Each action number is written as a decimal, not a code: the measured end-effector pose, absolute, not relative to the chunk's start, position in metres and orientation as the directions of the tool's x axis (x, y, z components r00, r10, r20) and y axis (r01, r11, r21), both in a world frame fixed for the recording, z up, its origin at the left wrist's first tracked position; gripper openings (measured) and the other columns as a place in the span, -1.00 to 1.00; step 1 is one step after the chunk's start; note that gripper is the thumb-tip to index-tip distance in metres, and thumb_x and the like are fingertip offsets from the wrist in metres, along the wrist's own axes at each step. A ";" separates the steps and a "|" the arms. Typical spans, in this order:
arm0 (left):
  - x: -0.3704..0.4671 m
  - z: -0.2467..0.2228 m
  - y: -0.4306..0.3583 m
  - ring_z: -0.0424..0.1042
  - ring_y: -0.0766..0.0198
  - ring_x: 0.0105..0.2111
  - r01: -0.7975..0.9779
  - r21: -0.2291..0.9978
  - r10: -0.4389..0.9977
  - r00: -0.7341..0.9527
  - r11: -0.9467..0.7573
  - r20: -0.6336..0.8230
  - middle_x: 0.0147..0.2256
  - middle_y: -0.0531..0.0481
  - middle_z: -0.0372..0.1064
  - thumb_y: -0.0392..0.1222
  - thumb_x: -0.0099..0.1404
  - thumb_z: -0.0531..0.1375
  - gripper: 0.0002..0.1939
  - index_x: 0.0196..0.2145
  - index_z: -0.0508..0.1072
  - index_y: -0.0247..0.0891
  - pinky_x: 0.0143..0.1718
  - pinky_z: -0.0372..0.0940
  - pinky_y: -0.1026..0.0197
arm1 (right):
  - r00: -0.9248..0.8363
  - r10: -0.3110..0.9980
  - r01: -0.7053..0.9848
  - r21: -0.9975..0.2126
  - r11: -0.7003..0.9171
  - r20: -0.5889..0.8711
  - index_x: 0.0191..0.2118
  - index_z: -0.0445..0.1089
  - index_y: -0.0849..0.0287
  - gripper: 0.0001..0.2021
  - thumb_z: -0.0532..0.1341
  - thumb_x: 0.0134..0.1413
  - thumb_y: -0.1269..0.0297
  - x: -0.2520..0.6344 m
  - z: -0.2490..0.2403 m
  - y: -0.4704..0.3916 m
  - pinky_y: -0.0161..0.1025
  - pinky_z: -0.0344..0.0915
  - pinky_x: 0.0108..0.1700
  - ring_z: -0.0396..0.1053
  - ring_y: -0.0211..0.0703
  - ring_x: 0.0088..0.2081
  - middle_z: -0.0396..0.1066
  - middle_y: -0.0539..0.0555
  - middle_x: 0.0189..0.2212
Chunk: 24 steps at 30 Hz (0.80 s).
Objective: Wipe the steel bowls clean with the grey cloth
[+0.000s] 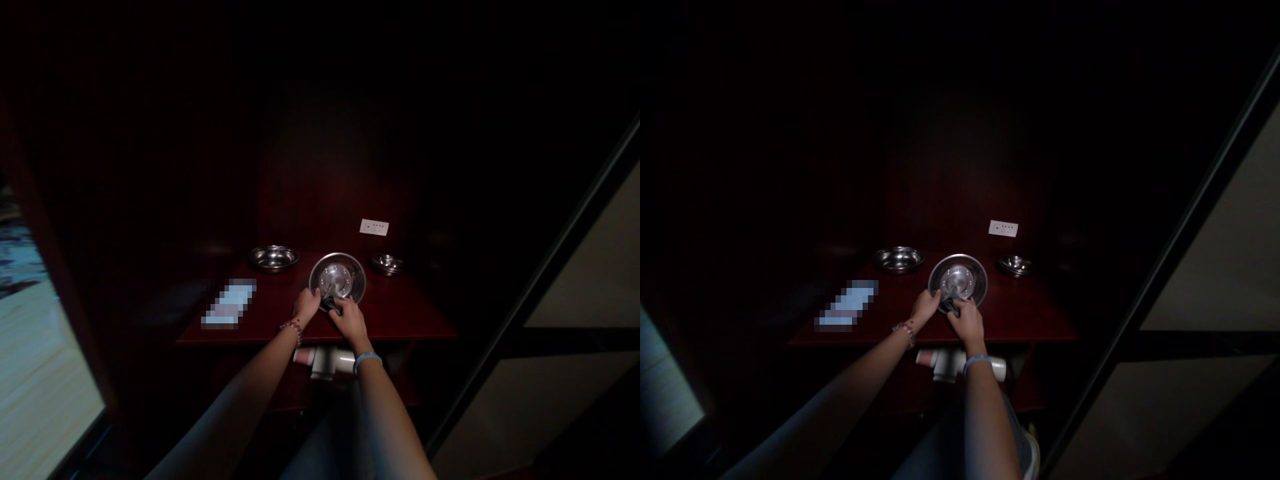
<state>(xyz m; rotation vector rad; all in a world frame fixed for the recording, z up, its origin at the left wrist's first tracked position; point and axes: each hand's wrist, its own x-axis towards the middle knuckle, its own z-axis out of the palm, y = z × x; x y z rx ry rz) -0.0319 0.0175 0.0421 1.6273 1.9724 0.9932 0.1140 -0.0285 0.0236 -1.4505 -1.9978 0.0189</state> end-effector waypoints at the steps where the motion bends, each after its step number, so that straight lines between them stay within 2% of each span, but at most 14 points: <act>1: -0.032 0.043 0.017 0.53 0.05 -0.05 0.682 0.727 0.961 -0.243 0.073 0.131 -0.11 -0.35 0.54 -0.04 0.38 0.08 -0.62 -0.10 0.54 -0.37 -0.19 0.32 0.26 | -0.143 0.850 0.851 -0.375 0.367 0.507 -0.06 0.52 0.11 -0.73 0.14 0.20 0.28 0.113 0.022 -0.029 -0.21 0.03 0.31 0.38 -0.12 0.09 0.52 0.09 -0.02; 6: -0.031 0.044 0.015 0.53 0.04 -0.05 0.686 0.726 0.964 -0.227 0.056 0.140 -0.12 -0.35 0.55 -0.05 0.38 0.08 -0.63 -0.10 0.54 -0.36 -0.18 0.33 0.26 | 0.031 0.830 0.915 -0.350 0.201 0.558 0.15 0.39 0.28 -0.58 0.10 0.22 0.30 0.111 0.015 -0.030 -0.11 -0.09 0.37 0.15 -0.03 0.28 0.42 0.21 0.12; 9: -0.030 0.043 0.015 0.53 0.05 -0.05 0.682 0.730 0.962 -0.232 0.053 0.146 -0.12 -0.34 0.55 -0.04 0.37 0.10 -0.63 -0.09 0.54 -0.35 -0.18 0.32 0.26 | 0.057 0.815 0.945 -0.295 0.142 0.576 0.25 0.26 0.33 -0.50 0.07 0.22 0.33 0.112 0.013 -0.030 -0.01 -0.19 0.39 0.01 0.04 0.35 0.31 0.23 0.22; 14: -0.031 0.040 0.019 0.53 0.03 -0.05 0.688 0.722 0.965 -0.230 0.071 0.124 -0.11 -0.36 0.54 -0.02 0.37 0.08 -0.60 -0.09 0.54 -0.38 -0.19 0.32 0.24 | 0.035 0.830 0.975 -0.201 0.094 0.556 0.37 0.06 0.24 -0.41 0.03 0.24 0.37 0.113 0.013 -0.028 0.10 -0.23 0.38 -0.08 0.08 0.38 0.15 0.22 0.32; 17: -0.031 0.038 0.023 0.52 0.00 -0.04 0.692 0.718 0.969 -0.220 0.076 0.109 -0.08 -0.38 0.52 0.00 0.38 0.05 -0.57 -0.08 0.54 -0.38 -0.19 0.33 0.22 | -0.004 0.833 0.986 -0.136 0.095 0.553 0.33 0.15 0.24 -0.45 0.03 0.23 0.37 0.113 0.016 -0.027 0.12 -0.28 0.38 -0.15 0.09 0.41 0.06 0.22 0.36; 20: -0.032 0.035 0.025 0.52 0.00 -0.03 0.694 0.716 0.972 -0.208 0.068 0.109 -0.05 -0.37 0.51 -0.01 0.39 0.04 -0.57 -0.05 0.52 -0.38 -0.18 0.33 0.22 | -0.115 0.830 0.986 -0.041 0.164 0.545 0.23 0.29 0.38 -0.51 0.02 0.20 0.42 0.113 0.019 -0.024 0.01 -0.31 0.40 -0.23 0.02 0.43 -0.04 0.27 0.39; 24: -0.032 0.033 0.027 0.51 0.00 -0.02 0.706 0.706 0.972 -0.203 0.065 0.114 -0.05 -0.38 0.51 -0.02 0.39 0.02 -0.56 -0.05 0.52 -0.38 -0.17 0.32 0.22 | -0.107 0.857 0.987 -0.052 0.154 0.504 0.20 0.29 0.46 -0.52 0.01 0.19 0.43 0.113 0.016 -0.017 -0.09 -0.23 0.39 -0.08 -0.03 0.40 0.02 0.34 0.36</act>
